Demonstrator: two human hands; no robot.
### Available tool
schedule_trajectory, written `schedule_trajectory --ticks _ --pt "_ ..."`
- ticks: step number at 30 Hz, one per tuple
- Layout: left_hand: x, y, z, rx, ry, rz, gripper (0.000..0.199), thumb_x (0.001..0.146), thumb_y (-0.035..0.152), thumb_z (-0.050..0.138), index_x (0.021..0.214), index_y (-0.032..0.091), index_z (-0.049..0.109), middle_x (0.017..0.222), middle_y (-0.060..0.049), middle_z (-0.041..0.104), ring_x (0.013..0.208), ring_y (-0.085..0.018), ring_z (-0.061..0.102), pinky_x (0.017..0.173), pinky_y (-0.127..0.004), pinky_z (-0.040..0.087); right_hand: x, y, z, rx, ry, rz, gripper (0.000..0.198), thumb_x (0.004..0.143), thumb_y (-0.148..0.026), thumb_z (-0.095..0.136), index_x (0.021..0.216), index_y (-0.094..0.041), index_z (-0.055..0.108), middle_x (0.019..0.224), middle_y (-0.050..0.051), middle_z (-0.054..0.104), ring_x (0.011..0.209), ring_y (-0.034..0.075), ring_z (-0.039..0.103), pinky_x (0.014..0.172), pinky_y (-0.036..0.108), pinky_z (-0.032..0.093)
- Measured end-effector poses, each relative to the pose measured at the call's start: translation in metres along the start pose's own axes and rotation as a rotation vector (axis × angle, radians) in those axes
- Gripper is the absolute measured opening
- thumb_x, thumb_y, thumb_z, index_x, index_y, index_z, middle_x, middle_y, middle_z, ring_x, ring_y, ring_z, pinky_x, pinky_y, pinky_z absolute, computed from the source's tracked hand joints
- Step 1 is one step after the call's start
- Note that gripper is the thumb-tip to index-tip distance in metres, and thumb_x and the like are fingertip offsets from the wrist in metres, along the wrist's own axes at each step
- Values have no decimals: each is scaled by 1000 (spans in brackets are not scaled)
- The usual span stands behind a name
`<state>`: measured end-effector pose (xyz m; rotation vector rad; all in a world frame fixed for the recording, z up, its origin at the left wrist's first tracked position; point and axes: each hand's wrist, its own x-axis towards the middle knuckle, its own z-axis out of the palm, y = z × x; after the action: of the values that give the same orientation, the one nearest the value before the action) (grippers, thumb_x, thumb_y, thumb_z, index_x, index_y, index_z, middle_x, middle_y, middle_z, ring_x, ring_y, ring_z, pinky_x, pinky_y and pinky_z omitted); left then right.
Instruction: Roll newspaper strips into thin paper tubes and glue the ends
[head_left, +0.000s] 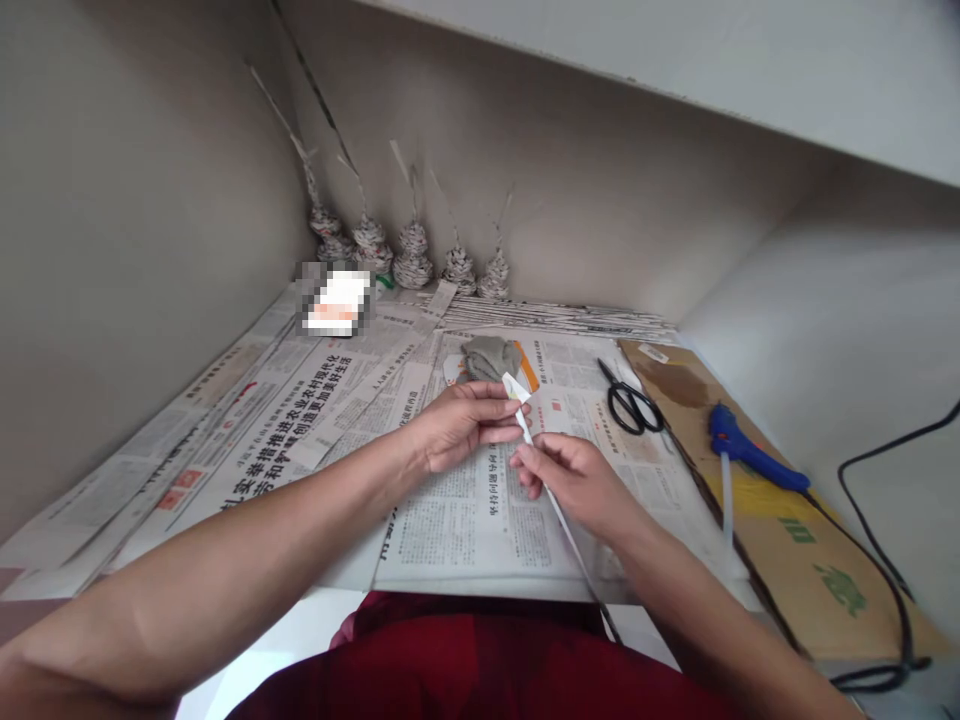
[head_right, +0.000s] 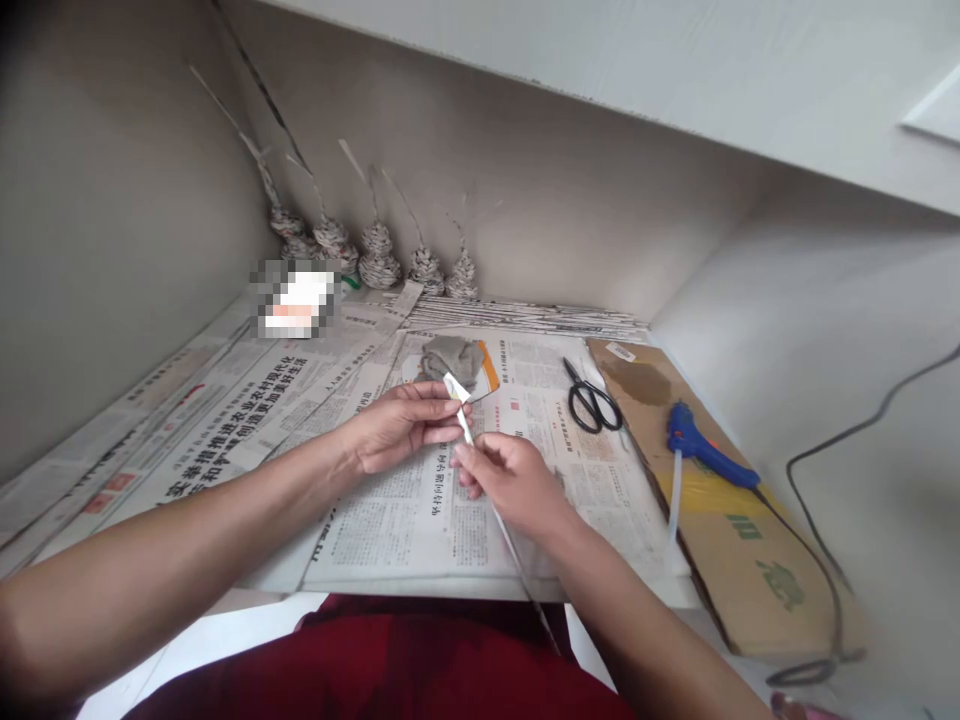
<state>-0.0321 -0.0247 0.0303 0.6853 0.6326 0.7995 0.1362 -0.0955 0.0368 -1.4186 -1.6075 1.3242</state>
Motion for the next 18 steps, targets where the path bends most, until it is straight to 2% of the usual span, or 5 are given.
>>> schedule_trajectory --ticks 6,11,14,16,18 --pt "3 4 -7 -38 -71 -26 14 77 5 66 90 9 68 89 -8 69 79 -12 68 73 -22 58 8 11 -2 595 -203 203 32 88 -46 52 75 -17 52 57 -5 43 48 7 40 46 21 28" --pt "2 3 -5 -37 -99 -40 12 77 4 66 88 9 67 87 -6 69 75 -11 68 73 -22 58 4 15 -2 862 -381 217 35 90 -44 48 66 -19 40 51 -7 32 44 8 31 42 22 22" --pt "1 3 -4 -29 -96 -44 9 77 4 65 85 9 67 81 -5 68 71 -10 68 71 -21 57 2 17 1 833 -373 201 36 90 -47 46 67 -20 40 52 -6 34 43 8 32 40 21 21" --pt "2 3 -4 -29 -76 -37 7 78 4 65 83 8 66 79 -5 68 71 -10 67 71 -21 57 1 16 3 685 -274 170 34 90 -49 45 74 -20 47 56 -6 39 44 8 36 40 21 23" --pt "2 3 -3 -25 -47 -28 7 77 4 65 83 8 66 79 -6 68 71 -10 67 71 -21 57 -2 14 3 432 -108 95 31 89 -49 48 81 -19 53 59 -4 44 48 9 42 43 21 28"
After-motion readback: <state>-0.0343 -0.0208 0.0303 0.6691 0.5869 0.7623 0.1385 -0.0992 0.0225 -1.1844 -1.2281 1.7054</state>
